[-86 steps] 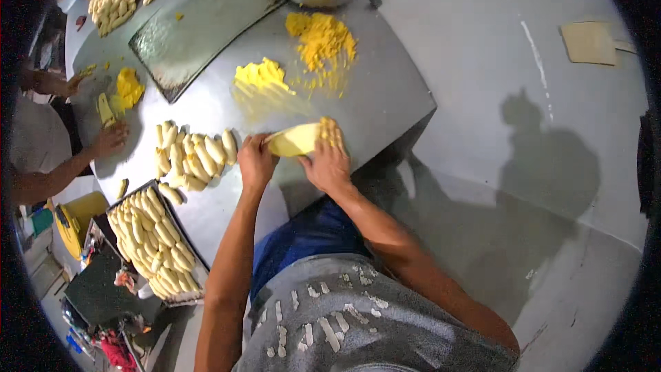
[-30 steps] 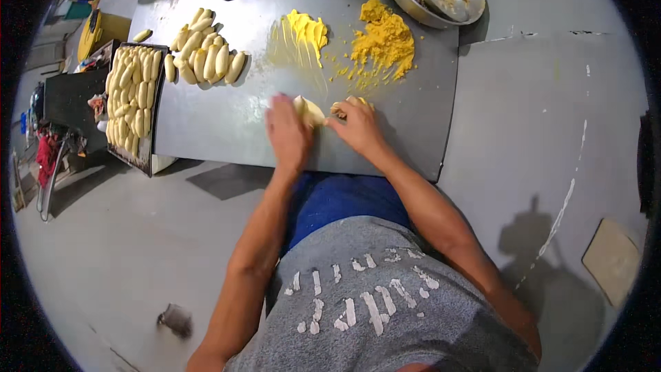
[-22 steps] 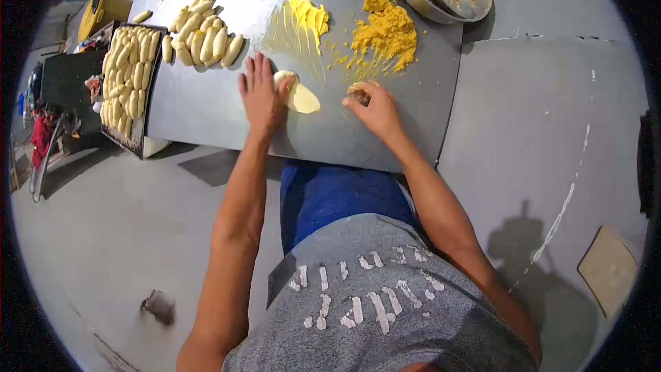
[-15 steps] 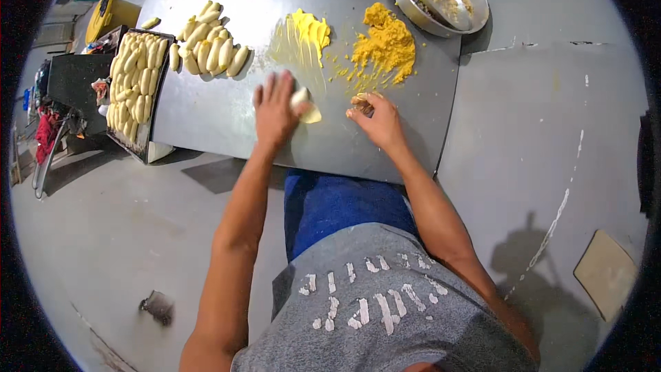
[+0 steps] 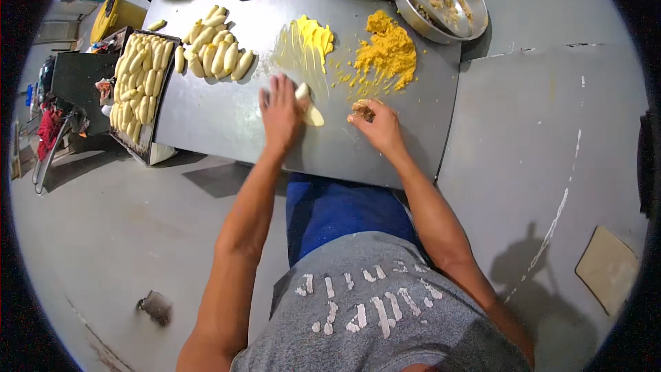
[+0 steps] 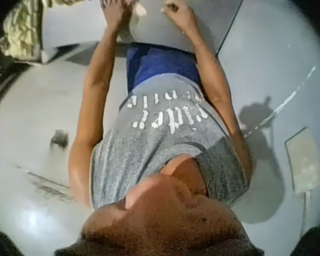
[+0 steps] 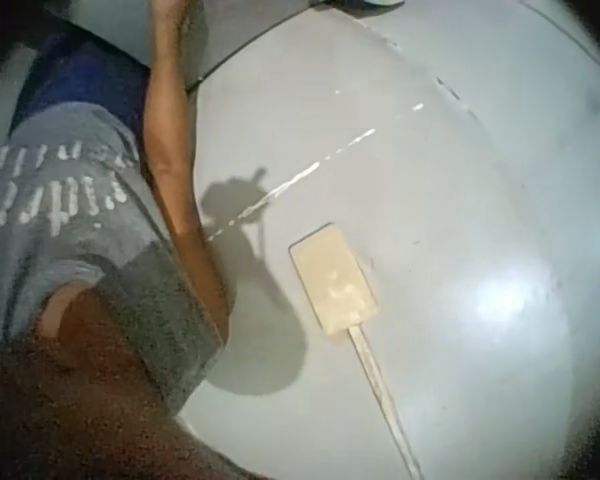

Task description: Rolling and shaping pieces of bread dough and placing them onto baking trays.

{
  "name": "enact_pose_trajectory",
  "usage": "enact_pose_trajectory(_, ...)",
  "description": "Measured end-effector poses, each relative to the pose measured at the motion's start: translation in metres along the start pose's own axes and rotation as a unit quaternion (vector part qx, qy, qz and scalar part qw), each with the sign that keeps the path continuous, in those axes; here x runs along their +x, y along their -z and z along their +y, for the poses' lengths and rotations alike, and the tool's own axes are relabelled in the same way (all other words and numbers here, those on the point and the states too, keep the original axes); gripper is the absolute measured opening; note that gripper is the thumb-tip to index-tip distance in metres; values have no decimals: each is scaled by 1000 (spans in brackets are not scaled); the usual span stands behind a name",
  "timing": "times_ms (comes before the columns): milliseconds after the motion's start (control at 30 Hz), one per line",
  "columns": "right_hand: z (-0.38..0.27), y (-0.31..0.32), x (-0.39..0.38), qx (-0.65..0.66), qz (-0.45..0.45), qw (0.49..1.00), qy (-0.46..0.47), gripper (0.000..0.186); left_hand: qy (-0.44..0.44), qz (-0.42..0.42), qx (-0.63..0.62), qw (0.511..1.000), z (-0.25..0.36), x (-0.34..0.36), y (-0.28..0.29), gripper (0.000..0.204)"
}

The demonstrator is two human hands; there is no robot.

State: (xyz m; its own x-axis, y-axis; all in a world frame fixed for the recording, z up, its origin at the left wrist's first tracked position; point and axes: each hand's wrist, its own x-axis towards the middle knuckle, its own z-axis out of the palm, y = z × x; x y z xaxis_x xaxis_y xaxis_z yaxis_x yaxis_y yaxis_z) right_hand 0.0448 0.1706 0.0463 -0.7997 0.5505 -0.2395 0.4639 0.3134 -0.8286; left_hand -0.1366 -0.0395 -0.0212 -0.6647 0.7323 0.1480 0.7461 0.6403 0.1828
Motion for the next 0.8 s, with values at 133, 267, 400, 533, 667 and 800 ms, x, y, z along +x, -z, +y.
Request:
enact_pose_trajectory(133,3,7,14,45,-17,998,-31,37,-99,-1,-51,994,9,-6,-6,77)
enact_pose_trajectory(267,-17,14,18,64,-10,998,-22,35,31,16,-50,998,7,23,7,79)
enact_pose_trajectory(400,-32,33,22,86,25,996,-11,31,31,-77,-32,996,69,-7,-16,78)
enact_pose_trajectory(533,-27,46,15,154,45,986,-42,30,-49,-72,-118,989,132,-44,31,69)
enact_pose_trajectory(667,-28,44,17,123,74,988,-57,27,-13,-111,-199,974,121,-41,36,53)
enact_pose_trajectory(800,-9,42,9,177,58,978,-99,28,107,-122,-299,940,69,-18,52,46)
